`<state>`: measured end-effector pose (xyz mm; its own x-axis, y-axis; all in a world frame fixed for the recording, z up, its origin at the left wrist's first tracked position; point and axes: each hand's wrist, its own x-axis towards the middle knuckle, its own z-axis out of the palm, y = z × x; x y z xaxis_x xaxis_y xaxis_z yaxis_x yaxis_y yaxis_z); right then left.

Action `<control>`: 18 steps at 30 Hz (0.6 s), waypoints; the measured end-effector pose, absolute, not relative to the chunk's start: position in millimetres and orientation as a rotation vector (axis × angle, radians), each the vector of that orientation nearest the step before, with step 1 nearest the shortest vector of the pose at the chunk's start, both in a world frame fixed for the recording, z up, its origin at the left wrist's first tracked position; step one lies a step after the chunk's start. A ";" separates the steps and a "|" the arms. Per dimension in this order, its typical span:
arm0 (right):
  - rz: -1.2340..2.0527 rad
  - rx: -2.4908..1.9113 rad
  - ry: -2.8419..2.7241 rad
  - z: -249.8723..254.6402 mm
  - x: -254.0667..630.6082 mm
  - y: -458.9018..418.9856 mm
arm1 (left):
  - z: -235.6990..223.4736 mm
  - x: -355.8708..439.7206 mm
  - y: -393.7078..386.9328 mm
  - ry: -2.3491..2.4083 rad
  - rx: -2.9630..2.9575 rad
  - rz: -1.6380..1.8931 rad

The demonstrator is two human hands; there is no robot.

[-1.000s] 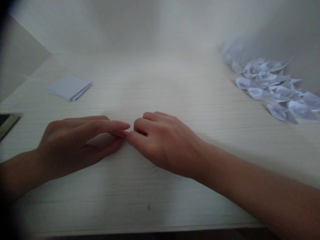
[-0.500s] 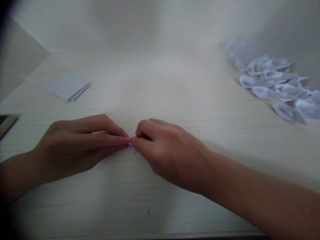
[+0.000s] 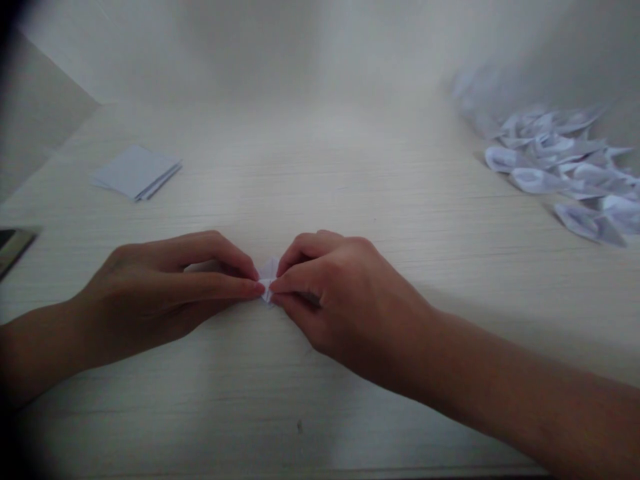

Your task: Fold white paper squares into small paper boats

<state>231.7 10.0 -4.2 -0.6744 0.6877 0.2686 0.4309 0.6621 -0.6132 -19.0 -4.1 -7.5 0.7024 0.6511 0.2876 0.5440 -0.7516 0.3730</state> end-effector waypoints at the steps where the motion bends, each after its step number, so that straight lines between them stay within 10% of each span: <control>1: 0.715 -0.895 -2.382 -4.0 231.3 9.2 | -8.2 -18.4 -4.1 0.956 2.644 0.603; 18: 0.501 -0.817 -2.443 -11.4 233.6 -5.2 | -8.9 -13.8 -7.7 0.887 2.696 0.613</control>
<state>233.6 -5.2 -11.4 -0.6881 0.6360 0.3494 0.4473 0.7509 -0.4860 -13.8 -7.7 -8.9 0.7281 0.6091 0.3146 0.5096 -0.7878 0.3459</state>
